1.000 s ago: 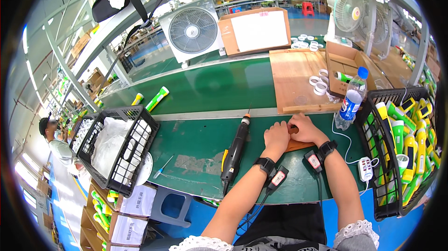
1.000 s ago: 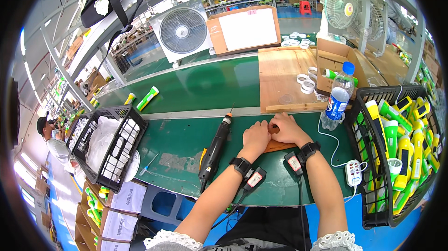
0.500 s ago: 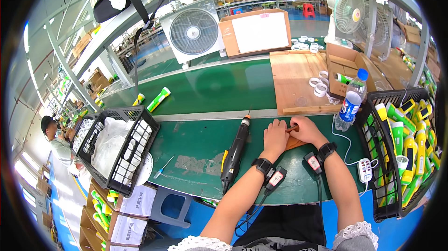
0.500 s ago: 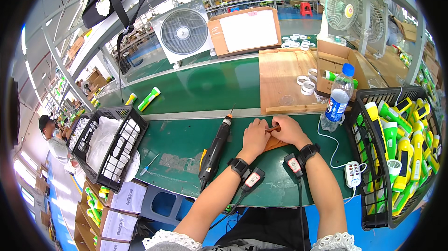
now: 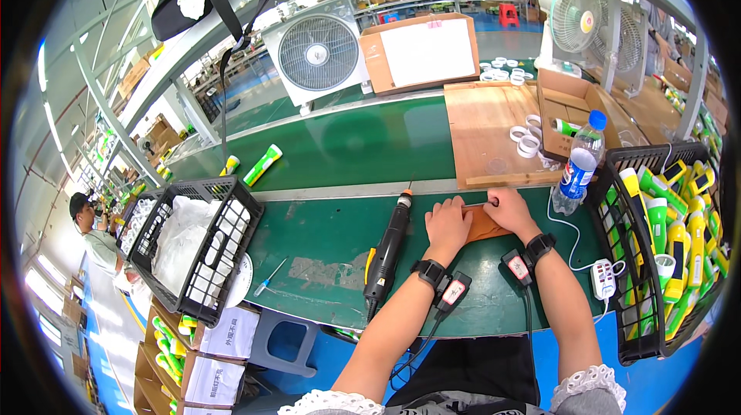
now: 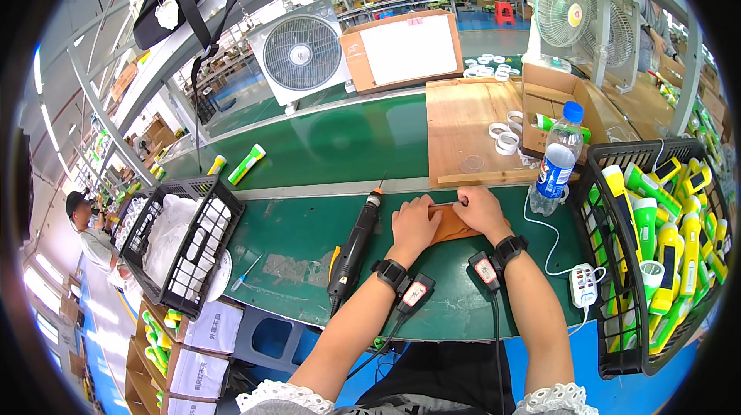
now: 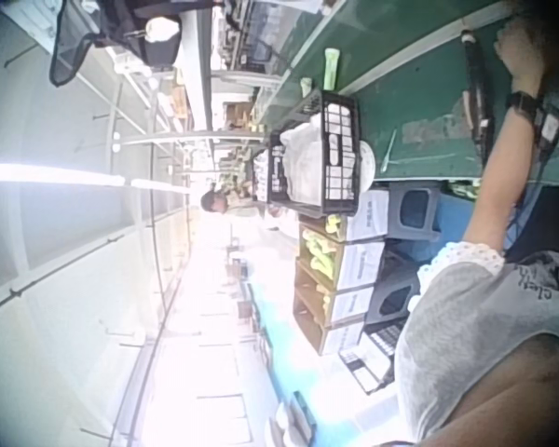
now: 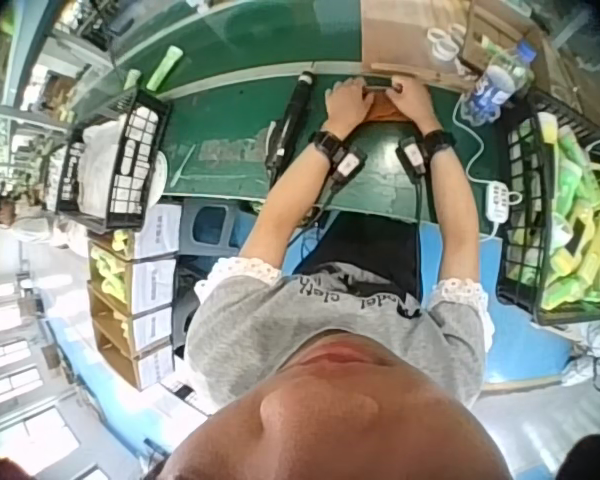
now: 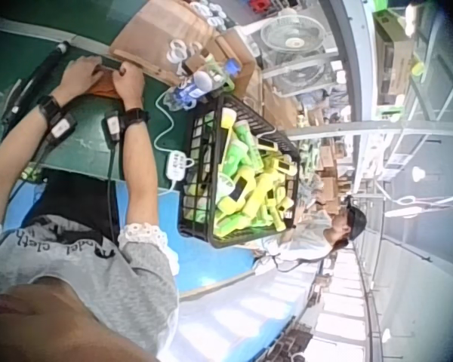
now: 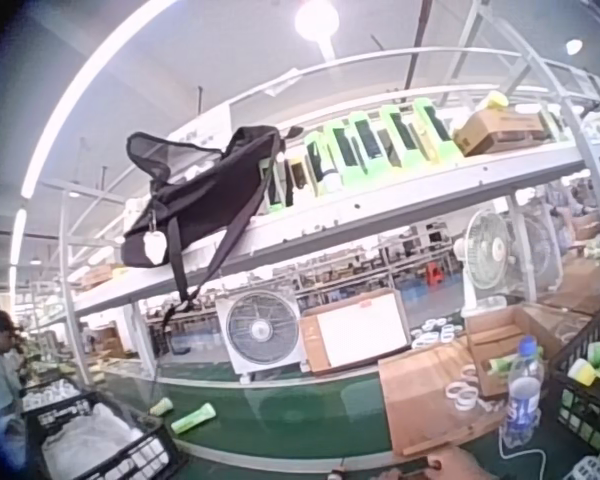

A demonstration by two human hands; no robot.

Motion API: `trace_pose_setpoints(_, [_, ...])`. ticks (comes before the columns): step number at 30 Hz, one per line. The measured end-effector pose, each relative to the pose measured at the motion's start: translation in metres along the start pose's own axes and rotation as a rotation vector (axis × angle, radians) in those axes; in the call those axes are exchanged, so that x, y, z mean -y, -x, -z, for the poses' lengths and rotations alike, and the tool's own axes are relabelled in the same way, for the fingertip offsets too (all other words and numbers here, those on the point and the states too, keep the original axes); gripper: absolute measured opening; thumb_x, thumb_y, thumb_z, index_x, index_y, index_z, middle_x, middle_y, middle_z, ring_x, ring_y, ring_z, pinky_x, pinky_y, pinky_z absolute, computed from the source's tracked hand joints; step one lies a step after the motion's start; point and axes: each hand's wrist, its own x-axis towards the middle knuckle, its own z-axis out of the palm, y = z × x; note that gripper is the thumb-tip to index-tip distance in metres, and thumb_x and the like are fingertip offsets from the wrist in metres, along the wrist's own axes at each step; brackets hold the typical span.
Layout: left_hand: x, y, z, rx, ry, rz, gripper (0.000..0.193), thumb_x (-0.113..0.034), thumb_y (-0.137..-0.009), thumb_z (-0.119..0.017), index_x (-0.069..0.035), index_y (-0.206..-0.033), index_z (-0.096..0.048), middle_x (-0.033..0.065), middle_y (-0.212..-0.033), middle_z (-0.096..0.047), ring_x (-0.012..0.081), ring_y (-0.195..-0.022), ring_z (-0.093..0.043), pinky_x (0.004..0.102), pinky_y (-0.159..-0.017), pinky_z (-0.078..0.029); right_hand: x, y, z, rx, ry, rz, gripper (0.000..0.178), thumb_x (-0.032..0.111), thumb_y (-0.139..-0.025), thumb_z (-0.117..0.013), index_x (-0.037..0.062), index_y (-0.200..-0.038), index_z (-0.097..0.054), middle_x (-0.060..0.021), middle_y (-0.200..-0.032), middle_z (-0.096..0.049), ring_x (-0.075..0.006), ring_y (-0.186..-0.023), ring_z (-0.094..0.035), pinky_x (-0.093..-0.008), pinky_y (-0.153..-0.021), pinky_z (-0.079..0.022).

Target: The person is seen assembling flashlights on a production line, including applying stickers and components.

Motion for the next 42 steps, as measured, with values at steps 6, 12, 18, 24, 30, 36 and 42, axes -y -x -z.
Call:
trace_pose_setpoints(6, [0.007,-0.006,-0.001,0.012,0.196,0.121,0.021,-0.021,-0.074,-0.059,-0.008,-0.089,-0.053,0.0074,-0.083,-0.061,0.0254,-0.077,-0.058,0.0382,-0.067,-0.045,-0.010,-0.002,0.001,-0.161,-0.024,-0.065,0.021,0.013,-0.065,-0.061,-0.0008,-0.061,-0.046,-0.0161,-0.061,-0.051,-0.0323,-0.058,-0.050,-0.0374,-0.052,-0.039])
trace_pose_setpoints(12, [0.019,-0.013,-0.025,-0.199,0.829,0.171,0.026,-0.012,-0.073,-0.066,-0.001,-0.093,-0.052,0.0089,-0.077,-0.061,0.0164,-0.070,-0.059,0.0282,-0.064,-0.047,0.004,-0.005,-0.002,-0.253,-0.324,0.046,0.019,0.012,-0.073,-0.063,-0.0036,-0.068,-0.054,-0.0101,-0.062,-0.054,-0.0188,-0.058,-0.052,-0.0290,-0.054,-0.039])
trace_pose_setpoints(18, [0.006,-0.014,-0.016,-0.200,0.988,0.147,0.019,-0.005,-0.075,-0.065,0.002,-0.090,-0.054,0.0047,-0.079,-0.061,0.0086,-0.072,-0.057,0.0212,-0.067,-0.046,-0.001,-0.004,-0.003,-0.148,-0.620,0.009,0.014,0.010,-0.079,-0.060,-0.0042,-0.082,-0.061,-0.0057,-0.072,-0.057,-0.0098,-0.067,-0.053,-0.0221,-0.061,-0.041])
trace_pose_setpoints(24, [0.002,-0.012,-0.010,-0.192,0.989,0.092,0.013,-0.006,-0.075,-0.065,0.002,-0.084,-0.060,0.0042,-0.075,-0.062,0.0073,-0.069,-0.058,0.0211,-0.065,-0.047,0.009,-0.004,0.000,-0.040,-0.655,0.115,0.013,0.007,-0.079,-0.060,-0.0047,-0.084,-0.061,-0.0064,-0.081,-0.058,-0.0117,-0.074,-0.055,-0.0234,-0.066,-0.043])
trace_pose_setpoints(30, [0.004,-0.010,-0.010,-0.199,0.865,0.051,0.012,-0.007,-0.074,-0.066,0.002,-0.081,-0.061,0.0052,-0.073,-0.063,0.0076,-0.067,-0.059,0.0209,-0.065,-0.047,0.013,-0.004,0.004,0.003,-0.575,0.222,0.013,0.006,-0.077,-0.062,-0.0039,-0.085,-0.061,-0.0076,-0.080,-0.057,-0.0151,-0.074,-0.055,-0.0252,-0.068,-0.043])
trace_pose_setpoints(36, [0.001,-0.010,-0.010,-0.185,0.980,0.096,0.012,-0.006,-0.075,-0.064,0.003,-0.083,-0.061,0.0064,-0.077,-0.064,0.0088,-0.069,-0.059,0.0217,-0.065,-0.048,0.014,-0.003,0.003,0.009,-0.474,0.258,0.013,0.004,-0.078,-0.058,-0.0040,-0.088,-0.059,-0.0098,-0.080,-0.057,-0.0190,-0.073,-0.056,-0.0269,-0.067,-0.043])
trace_pose_setpoints(42, [0.004,-0.011,-0.014,-0.087,1.034,0.102,0.016,-0.009,-0.080,-0.061,0.003,-0.090,-0.062,0.0059,-0.081,-0.064,0.0087,-0.075,-0.059,0.0213,-0.070,-0.046,0.006,-0.005,-0.001,-0.049,-0.390,0.291,0.013,0.002,-0.079,-0.054,-0.0035,-0.090,-0.058,-0.0117,-0.079,-0.058,-0.0195,-0.069,-0.055,-0.0278,-0.064,-0.043])
